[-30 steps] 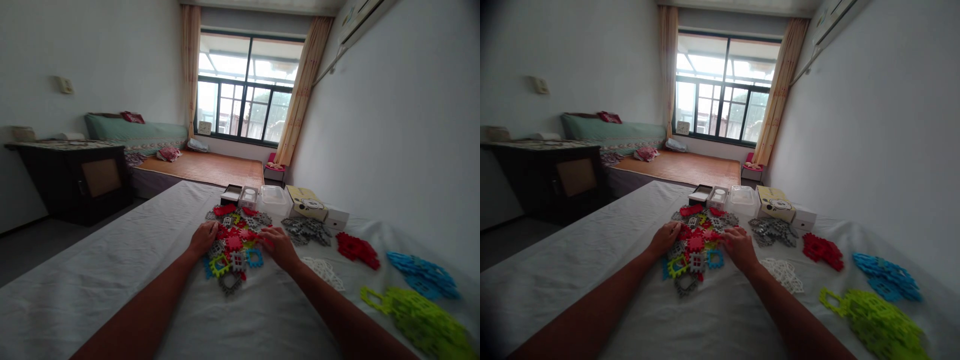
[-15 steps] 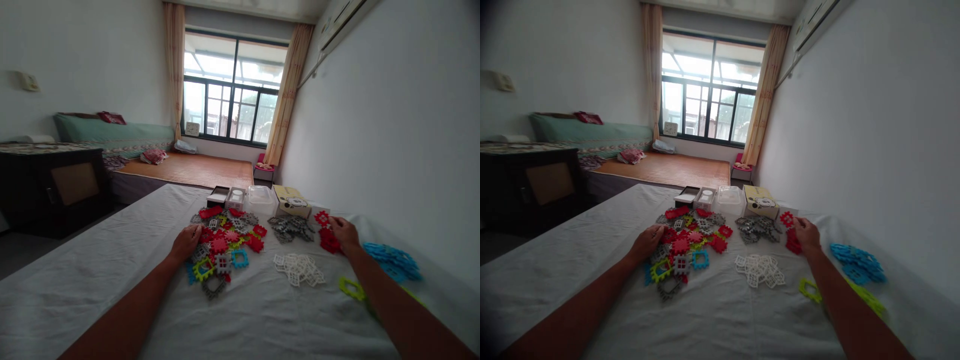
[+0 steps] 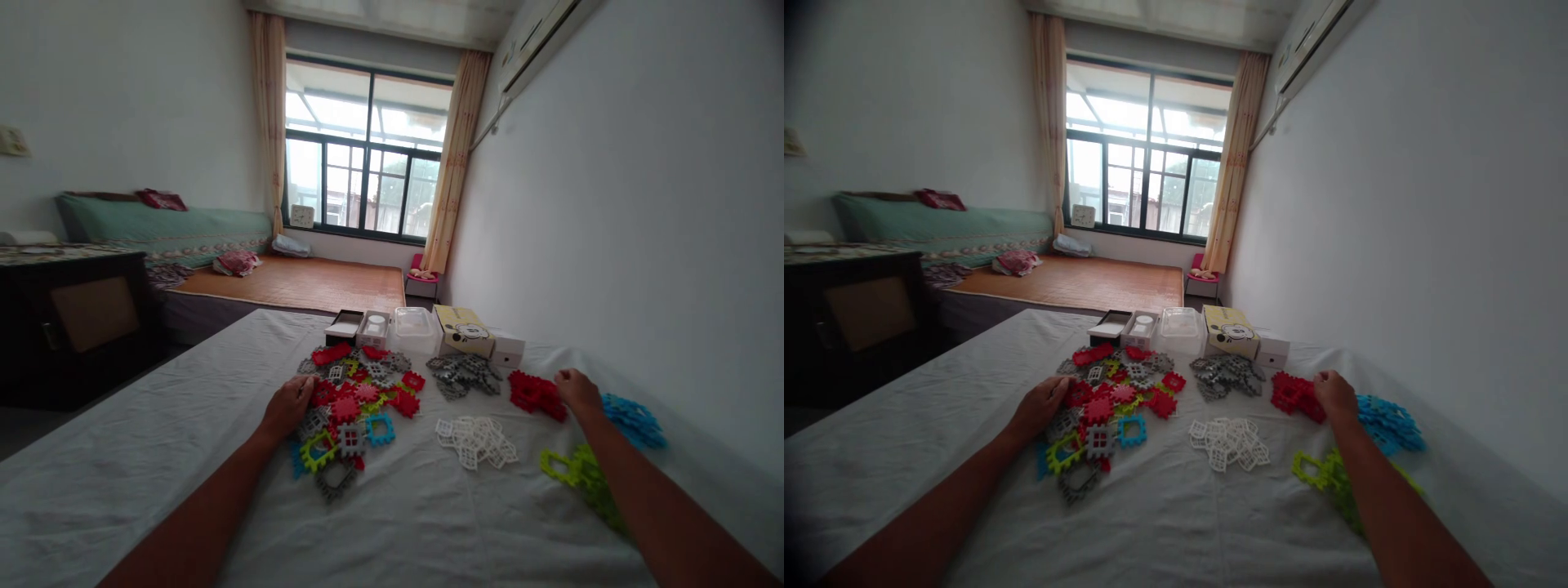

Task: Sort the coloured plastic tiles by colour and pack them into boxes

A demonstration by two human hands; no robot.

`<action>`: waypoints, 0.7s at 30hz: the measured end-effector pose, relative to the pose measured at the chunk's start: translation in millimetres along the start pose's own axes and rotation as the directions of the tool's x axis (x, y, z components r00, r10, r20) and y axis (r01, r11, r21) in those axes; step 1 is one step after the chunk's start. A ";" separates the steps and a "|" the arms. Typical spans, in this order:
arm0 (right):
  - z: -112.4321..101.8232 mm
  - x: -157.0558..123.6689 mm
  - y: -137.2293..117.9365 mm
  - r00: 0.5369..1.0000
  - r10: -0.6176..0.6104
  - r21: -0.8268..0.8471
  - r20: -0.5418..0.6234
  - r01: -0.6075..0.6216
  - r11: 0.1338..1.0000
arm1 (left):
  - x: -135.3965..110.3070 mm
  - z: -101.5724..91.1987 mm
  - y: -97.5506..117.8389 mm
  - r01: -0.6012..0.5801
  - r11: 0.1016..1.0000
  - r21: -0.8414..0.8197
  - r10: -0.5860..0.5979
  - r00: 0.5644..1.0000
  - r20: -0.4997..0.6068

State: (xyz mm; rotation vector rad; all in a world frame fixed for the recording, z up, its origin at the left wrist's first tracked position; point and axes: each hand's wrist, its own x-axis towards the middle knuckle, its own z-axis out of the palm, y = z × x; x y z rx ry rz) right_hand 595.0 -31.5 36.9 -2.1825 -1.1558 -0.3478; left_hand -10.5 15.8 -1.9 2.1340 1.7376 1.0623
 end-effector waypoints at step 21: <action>16.0 -189.1 -249.9 0.475 -0.853 0.379 0.217 0.764 0.522 | -4.0 3.2 4.8 -0.036 0.999 -0.027 0.036 0.999 0.009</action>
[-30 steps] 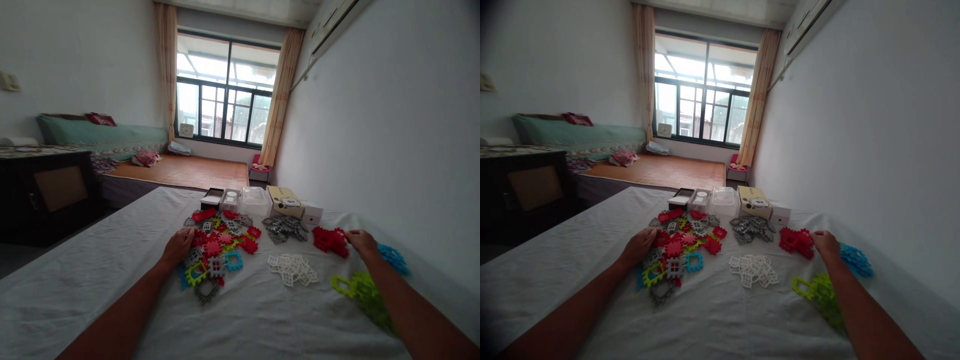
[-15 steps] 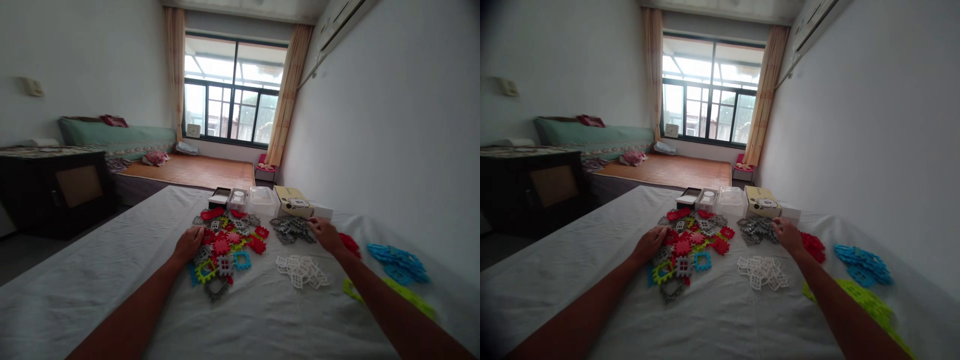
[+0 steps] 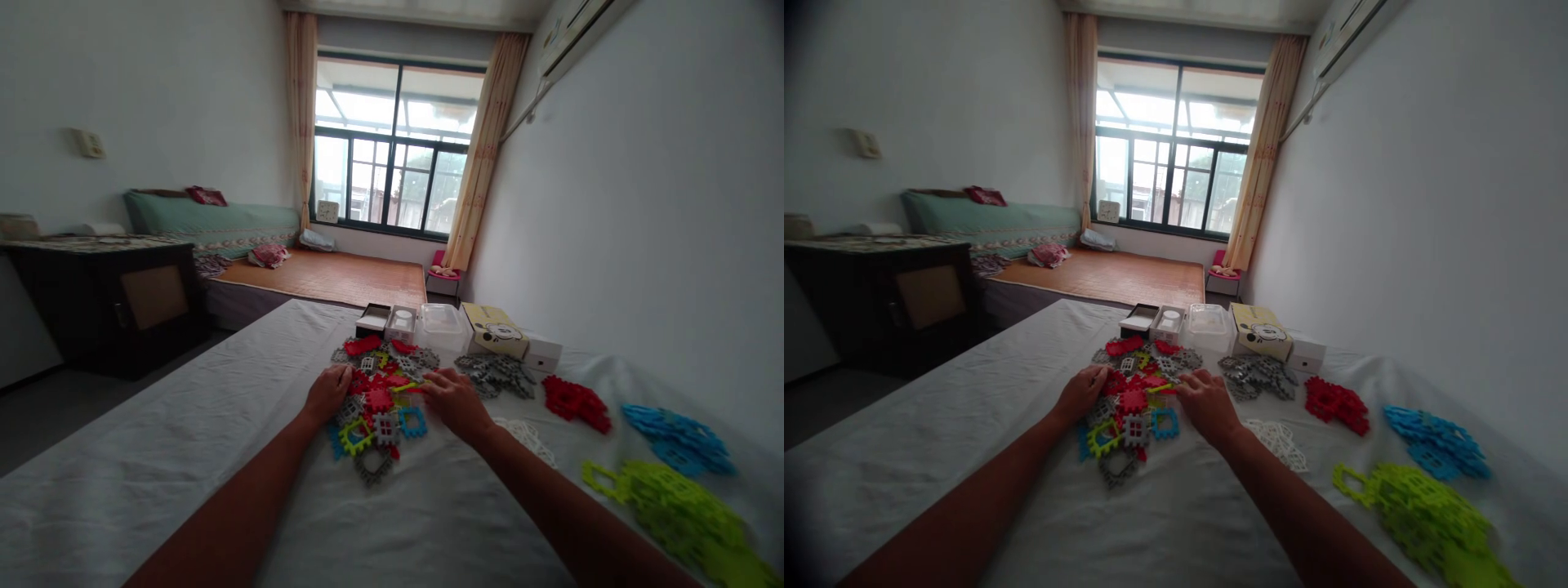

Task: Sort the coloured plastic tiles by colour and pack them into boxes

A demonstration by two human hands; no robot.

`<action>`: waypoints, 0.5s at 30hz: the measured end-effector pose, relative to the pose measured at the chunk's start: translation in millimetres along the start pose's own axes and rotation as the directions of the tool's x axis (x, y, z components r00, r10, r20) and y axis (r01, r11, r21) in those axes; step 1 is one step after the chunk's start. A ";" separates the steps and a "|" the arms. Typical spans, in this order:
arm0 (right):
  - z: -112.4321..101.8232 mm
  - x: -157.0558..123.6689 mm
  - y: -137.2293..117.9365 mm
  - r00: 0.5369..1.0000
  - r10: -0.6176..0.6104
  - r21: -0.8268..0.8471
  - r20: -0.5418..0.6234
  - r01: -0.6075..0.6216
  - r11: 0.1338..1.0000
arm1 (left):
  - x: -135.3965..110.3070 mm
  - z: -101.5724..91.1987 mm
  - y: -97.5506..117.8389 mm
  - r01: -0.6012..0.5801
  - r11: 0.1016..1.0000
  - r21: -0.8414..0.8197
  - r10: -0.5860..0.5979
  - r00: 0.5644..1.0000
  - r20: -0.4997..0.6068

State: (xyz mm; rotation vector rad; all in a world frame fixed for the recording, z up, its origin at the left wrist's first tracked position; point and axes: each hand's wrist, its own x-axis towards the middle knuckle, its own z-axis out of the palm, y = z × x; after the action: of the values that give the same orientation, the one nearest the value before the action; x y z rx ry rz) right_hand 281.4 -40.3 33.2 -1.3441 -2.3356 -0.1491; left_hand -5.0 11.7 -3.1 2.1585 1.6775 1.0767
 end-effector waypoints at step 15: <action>-82.8 -98.4 221.2 0.536 0.760 0.271 -0.367 -0.720 0.639 | -1.1 -3.5 2.0 -0.017 1.000 0.002 0.017 1.000 -0.014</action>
State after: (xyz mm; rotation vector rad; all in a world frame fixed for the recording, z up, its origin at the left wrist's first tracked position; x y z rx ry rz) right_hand 536.9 -28.4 38.8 -1.8960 -1.2102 -0.0745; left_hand -5.9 9.1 0.1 2.1752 1.6700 1.0980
